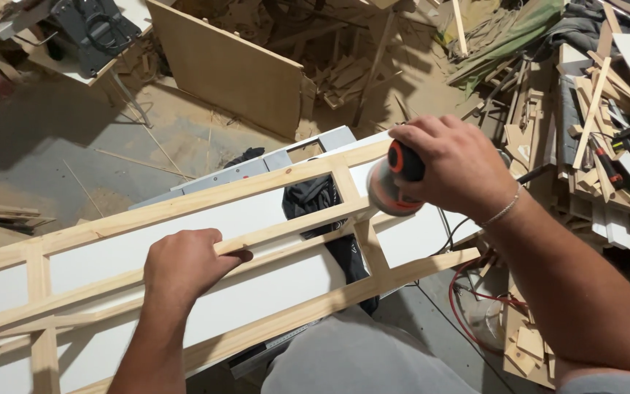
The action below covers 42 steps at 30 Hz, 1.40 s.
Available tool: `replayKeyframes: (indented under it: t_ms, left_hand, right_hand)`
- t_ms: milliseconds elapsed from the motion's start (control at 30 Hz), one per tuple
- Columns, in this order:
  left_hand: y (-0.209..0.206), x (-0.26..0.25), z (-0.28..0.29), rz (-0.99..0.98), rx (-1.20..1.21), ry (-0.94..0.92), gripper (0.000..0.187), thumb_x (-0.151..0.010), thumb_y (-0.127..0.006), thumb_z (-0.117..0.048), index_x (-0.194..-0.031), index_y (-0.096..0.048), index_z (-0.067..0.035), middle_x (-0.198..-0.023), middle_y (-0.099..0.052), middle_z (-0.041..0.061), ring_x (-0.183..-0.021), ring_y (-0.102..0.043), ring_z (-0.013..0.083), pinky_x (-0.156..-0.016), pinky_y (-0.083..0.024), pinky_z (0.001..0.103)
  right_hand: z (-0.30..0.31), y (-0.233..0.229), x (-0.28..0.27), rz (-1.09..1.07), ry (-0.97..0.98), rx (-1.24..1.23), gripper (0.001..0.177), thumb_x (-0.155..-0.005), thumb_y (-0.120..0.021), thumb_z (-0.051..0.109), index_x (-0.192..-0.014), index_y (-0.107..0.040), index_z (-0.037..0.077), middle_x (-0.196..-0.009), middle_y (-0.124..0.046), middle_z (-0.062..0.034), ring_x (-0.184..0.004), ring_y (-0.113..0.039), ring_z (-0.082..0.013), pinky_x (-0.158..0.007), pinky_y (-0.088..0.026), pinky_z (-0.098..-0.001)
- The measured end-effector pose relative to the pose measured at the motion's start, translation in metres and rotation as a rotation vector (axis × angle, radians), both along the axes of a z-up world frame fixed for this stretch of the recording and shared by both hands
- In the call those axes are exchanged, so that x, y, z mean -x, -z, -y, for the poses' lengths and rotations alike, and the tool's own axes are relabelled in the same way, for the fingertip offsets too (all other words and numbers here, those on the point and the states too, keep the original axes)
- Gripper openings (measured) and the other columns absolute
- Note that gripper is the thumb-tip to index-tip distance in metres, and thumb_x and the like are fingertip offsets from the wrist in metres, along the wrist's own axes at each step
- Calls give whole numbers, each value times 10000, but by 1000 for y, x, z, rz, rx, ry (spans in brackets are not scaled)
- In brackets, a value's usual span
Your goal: Sanding a wooden frame with an orbital sander and wiping it with a cloth.
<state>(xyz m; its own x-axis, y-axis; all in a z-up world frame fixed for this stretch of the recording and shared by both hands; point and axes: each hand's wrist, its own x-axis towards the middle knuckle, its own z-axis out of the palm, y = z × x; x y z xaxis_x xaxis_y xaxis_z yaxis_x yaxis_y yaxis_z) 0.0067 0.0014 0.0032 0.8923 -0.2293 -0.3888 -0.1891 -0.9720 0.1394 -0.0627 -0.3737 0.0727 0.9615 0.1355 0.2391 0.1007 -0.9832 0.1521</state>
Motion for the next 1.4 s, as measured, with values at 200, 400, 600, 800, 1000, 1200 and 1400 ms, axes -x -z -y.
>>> replayKeyframes:
  t_ms: [200,400,600,800,1000,1200,1400]
  left_hand:
    - [4,0,0,14,-13,7,513,-736,-659,-696,-916,-776,-230,-863,-766,69,-1011,-743,323,-848,-553,385]
    - [-1,1,0,17,-28,18,476,-746,-686,-639,-992,-789,-244,-918,-783,71,-1045,-743,327,-875,-557,397]
    - [-7,4,2,8,-41,9,460,-747,-689,-608,-1016,-790,-250,-938,-790,66,-1059,-741,332,-888,-555,402]
    - [-5,4,2,7,-77,10,451,-737,-695,-638,-982,-787,-271,-917,-789,50,-1051,-744,314,-894,-556,381]
    - [-6,4,3,1,-72,-23,465,-720,-679,-673,-935,-787,-274,-883,-786,38,-1026,-749,302,-877,-552,364]
    - [-2,1,3,4,-59,-30,477,-719,-693,-687,-938,-785,-273,-890,-785,44,-1040,-746,306,-888,-548,379]
    - [-4,5,6,12,-68,-48,517,-716,-694,-715,-963,-788,-270,-910,-791,53,-1056,-744,309,-916,-557,380]
  right_hand:
    - [19,5,3,12,62,40,809,-616,-854,476,-1361,-605,283,-1201,-648,3,-1039,-656,-291,-841,-557,-425]
    - [22,6,7,0,87,26,794,-626,-849,472,-1359,-602,297,-1213,-651,22,-1056,-660,-281,-846,-556,-421]
    - [5,7,2,3,2,9,745,-653,-840,504,-1325,-615,276,-1165,-657,1,-1025,-664,-287,-826,-558,-418]
    - [-23,-20,8,-80,-36,-42,776,-643,-826,430,-1348,-588,211,-1140,-639,-50,-995,-654,-330,-807,-576,-459]
    - [-11,-22,-4,-170,-25,-4,829,-654,-832,449,-1405,-555,232,-1143,-630,-45,-1016,-656,-318,-839,-596,-466]
    - [13,-21,-1,-184,46,40,865,-661,-807,520,-1444,-528,279,-1178,-624,-23,-1034,-658,-299,-858,-606,-448]
    - [41,-24,2,-224,186,102,860,-706,-794,549,-1482,-489,336,-1184,-625,8,-1071,-659,-262,-851,-615,-424]
